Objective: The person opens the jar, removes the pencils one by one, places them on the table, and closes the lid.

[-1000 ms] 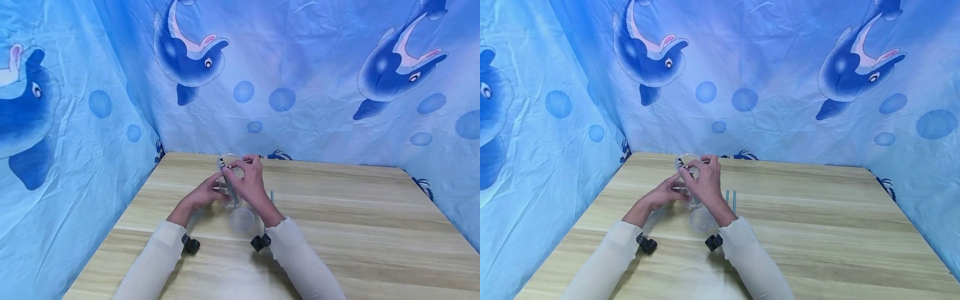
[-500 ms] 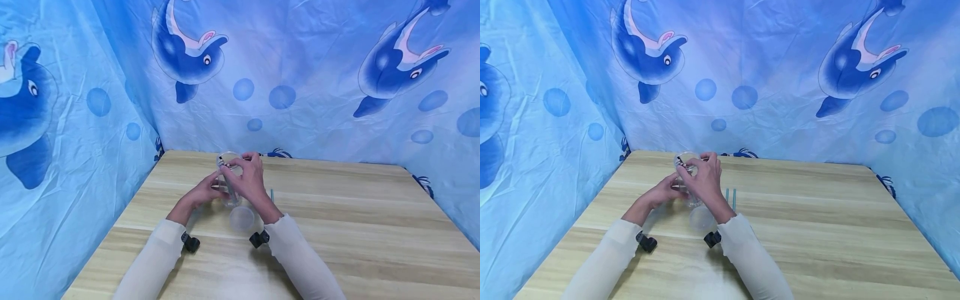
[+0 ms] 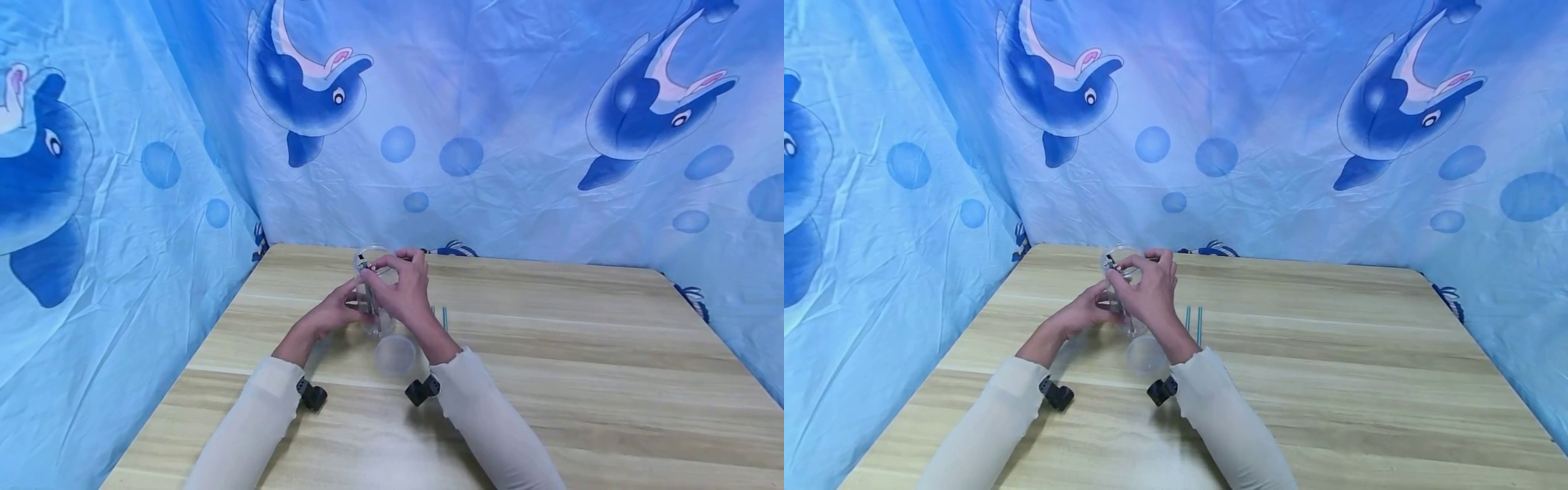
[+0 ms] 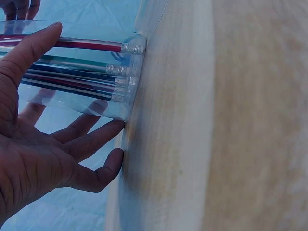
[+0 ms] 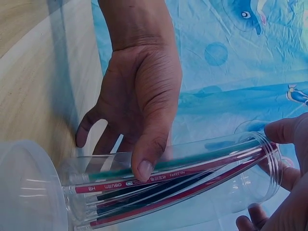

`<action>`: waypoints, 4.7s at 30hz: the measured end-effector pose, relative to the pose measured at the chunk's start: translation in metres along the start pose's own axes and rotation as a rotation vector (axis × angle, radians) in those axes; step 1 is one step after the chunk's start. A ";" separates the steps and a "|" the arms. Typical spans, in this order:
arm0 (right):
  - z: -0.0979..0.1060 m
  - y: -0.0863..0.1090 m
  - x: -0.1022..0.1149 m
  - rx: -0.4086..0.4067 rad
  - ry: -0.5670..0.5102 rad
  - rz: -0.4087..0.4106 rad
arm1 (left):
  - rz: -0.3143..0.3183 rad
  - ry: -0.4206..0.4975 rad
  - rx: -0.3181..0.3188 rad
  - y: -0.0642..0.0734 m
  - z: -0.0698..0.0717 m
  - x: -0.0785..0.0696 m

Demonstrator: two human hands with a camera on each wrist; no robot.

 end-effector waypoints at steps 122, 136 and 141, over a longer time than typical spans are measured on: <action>0.051 -0.006 0.018 -0.339 -0.474 0.357 | 0.026 -0.028 -0.038 -0.004 0.001 0.005; 0.073 -0.006 0.012 -0.568 -0.542 0.426 | 0.018 -0.009 -0.031 -0.003 0.001 0.003; 0.082 -0.005 0.010 -0.609 -0.576 0.414 | 0.020 -0.017 -0.033 -0.002 0.001 0.004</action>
Point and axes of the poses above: each hand's wrist, its own y-axis away from the middle knuckle, its own z-axis out of the back of the hand, x = y × z, the point moved 6 cm from there along -y, towards the middle knuckle, and after that the axes turned 3 degrees about -z, right-handed, at the moved point
